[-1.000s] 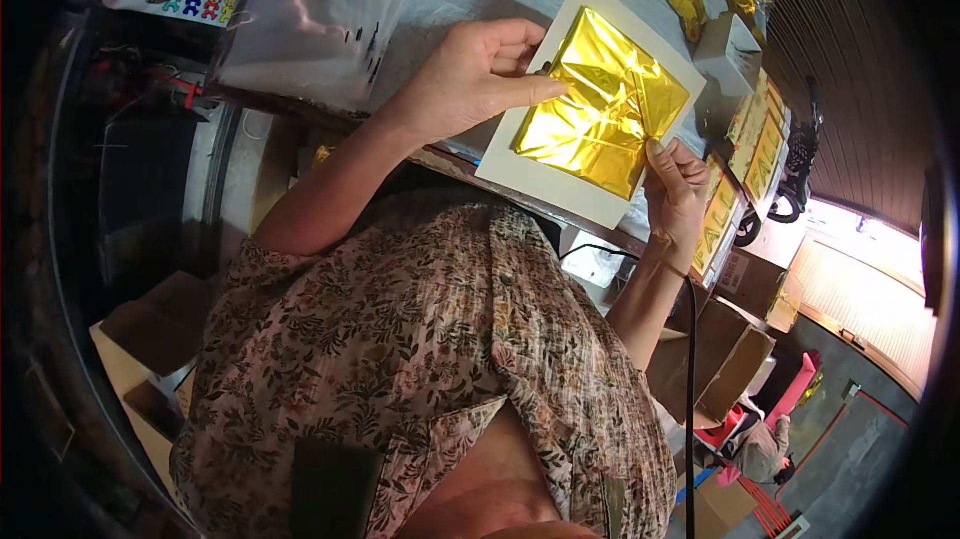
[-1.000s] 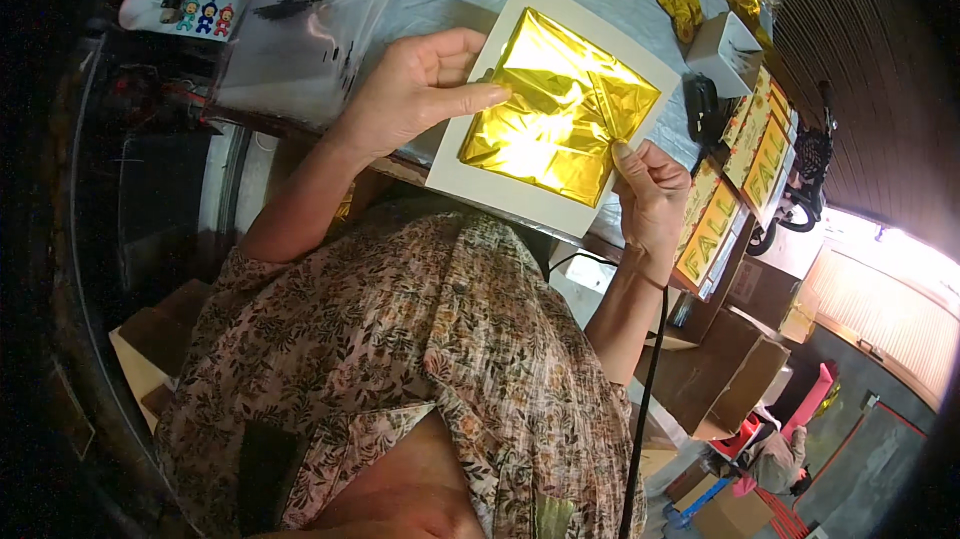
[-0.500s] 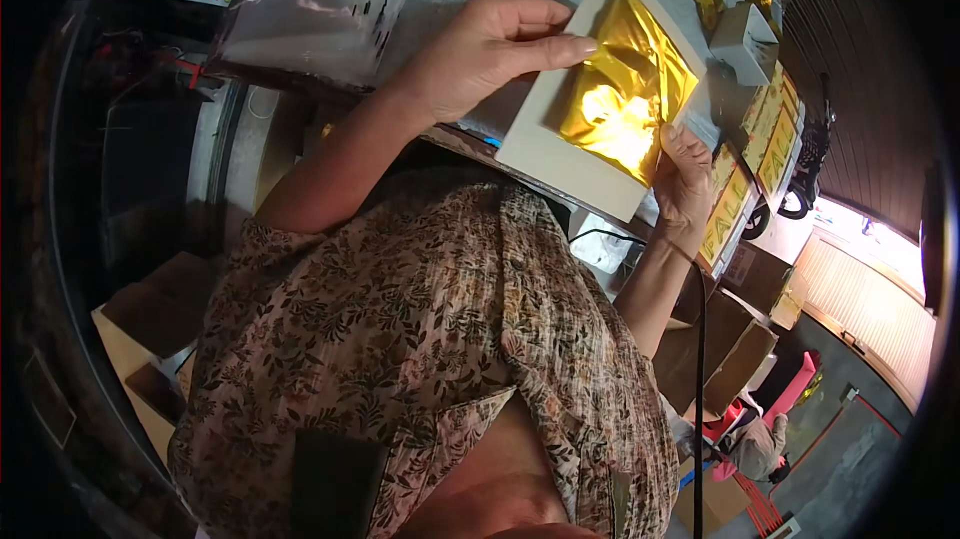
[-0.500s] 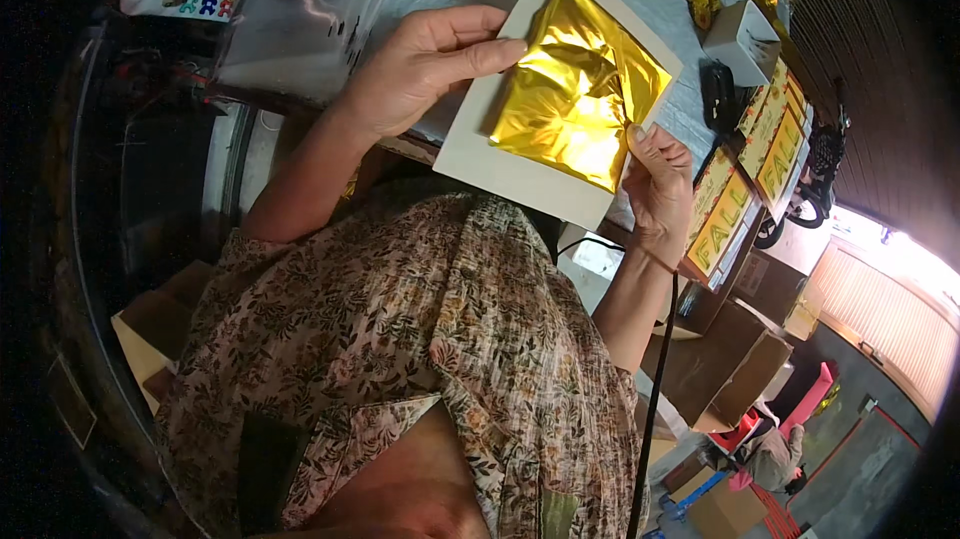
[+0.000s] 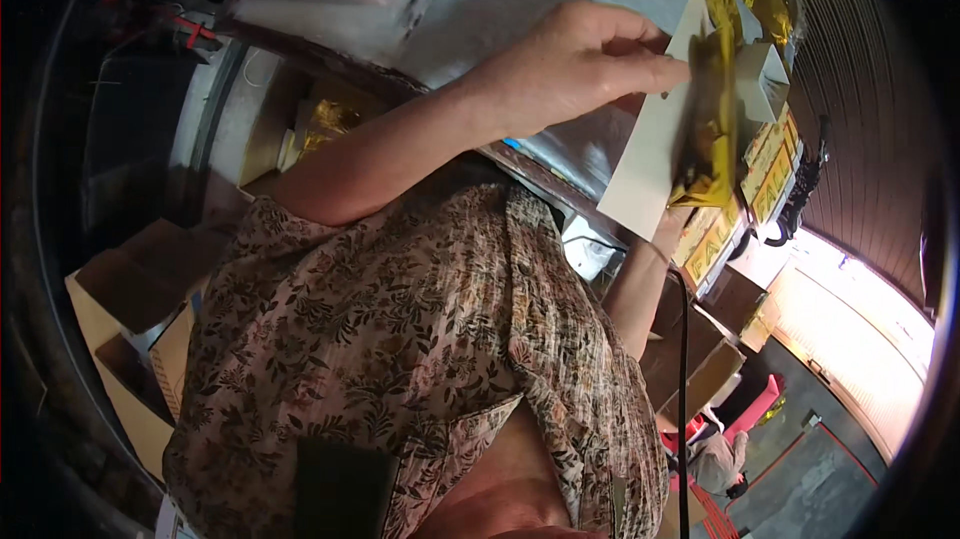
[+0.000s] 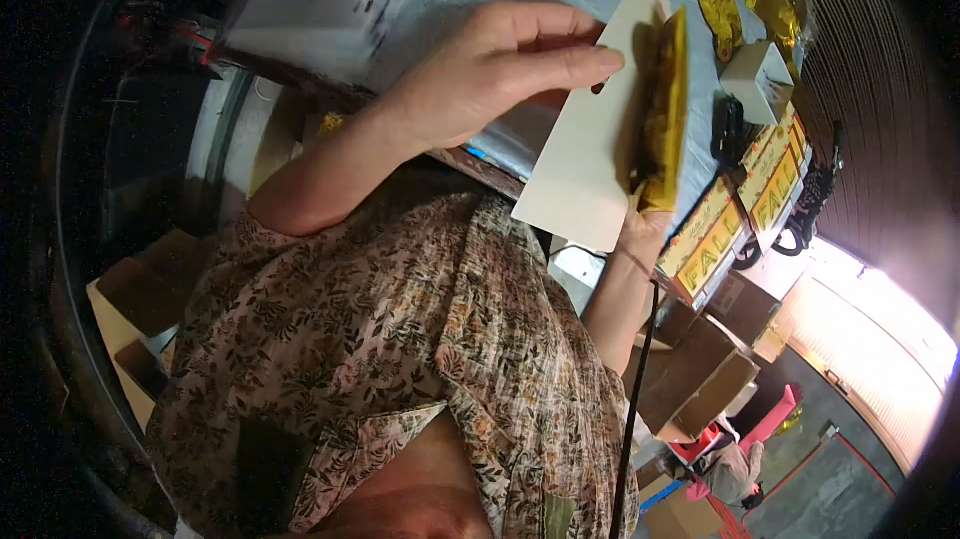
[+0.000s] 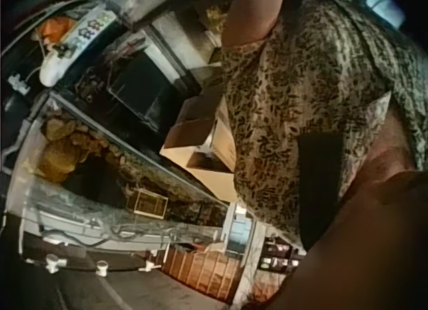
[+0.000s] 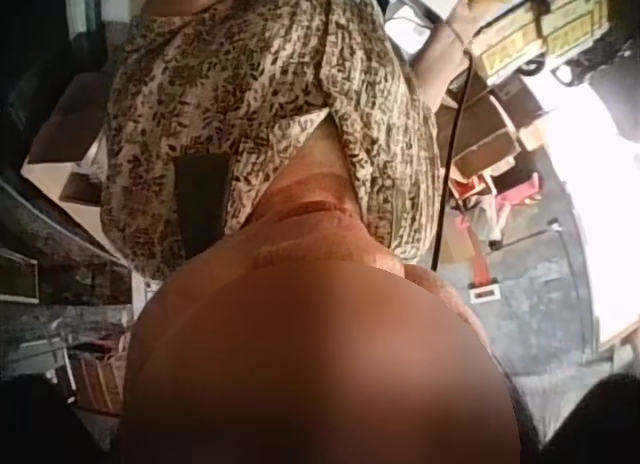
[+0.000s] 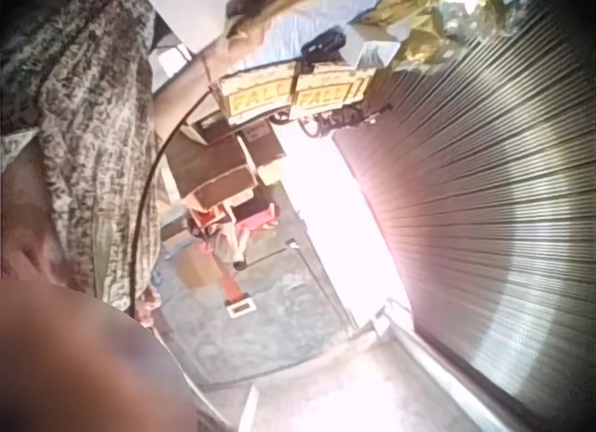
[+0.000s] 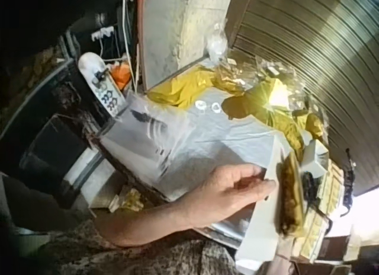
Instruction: Assembling small components using gold foil sheets and thin wires at a workbench.
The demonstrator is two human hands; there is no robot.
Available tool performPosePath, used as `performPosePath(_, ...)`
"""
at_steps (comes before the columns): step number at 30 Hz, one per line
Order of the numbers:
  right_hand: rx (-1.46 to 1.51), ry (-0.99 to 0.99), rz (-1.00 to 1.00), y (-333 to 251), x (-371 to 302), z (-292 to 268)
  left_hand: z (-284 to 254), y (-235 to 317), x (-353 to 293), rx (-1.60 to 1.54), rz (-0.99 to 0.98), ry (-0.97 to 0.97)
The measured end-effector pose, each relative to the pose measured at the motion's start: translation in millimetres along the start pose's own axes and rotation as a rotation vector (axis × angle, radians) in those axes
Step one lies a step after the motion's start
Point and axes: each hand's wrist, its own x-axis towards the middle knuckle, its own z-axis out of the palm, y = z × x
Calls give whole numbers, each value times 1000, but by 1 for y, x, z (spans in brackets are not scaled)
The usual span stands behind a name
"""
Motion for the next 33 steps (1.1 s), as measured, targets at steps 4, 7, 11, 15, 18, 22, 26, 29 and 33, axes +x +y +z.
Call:
performPosePath(4, -607, -112, 23, -19, 5, -6, -22, 13, -7, 746, 331, 117)
performPosePath(7, -566, -43, -23, -34, 11, -32, 1, 52, -18, 761, 760, 50)
performPosePath(11, -657, 109, -33, -35, 12, -3, 23, 112, -51, 400, 713, -358)
performPosePath(15, -704, -49, -152, -26, 22, 11, 21, 117, -53, 447, 703, -341)
performPosePath(18, -728, -11, -146, -32, 24, 16, 12, 118, -42, 450, 710, -367)
performPosePath(22, -639, 63, -164, -30, 33, 10, -107, 52, 77, 1270, 585, 16)
performPosePath(26, -658, -1, -106, -35, 35, -3, -214, -29, 155, 1785, 351, 338)
performPosePath(29, -660, 117, -164, -44, 32, -22, -182, -38, 175, 1907, 205, 336)
performPosePath(33, -635, 71, -155, -46, 31, -11, -186, -57, 183, 1870, 105, 217)
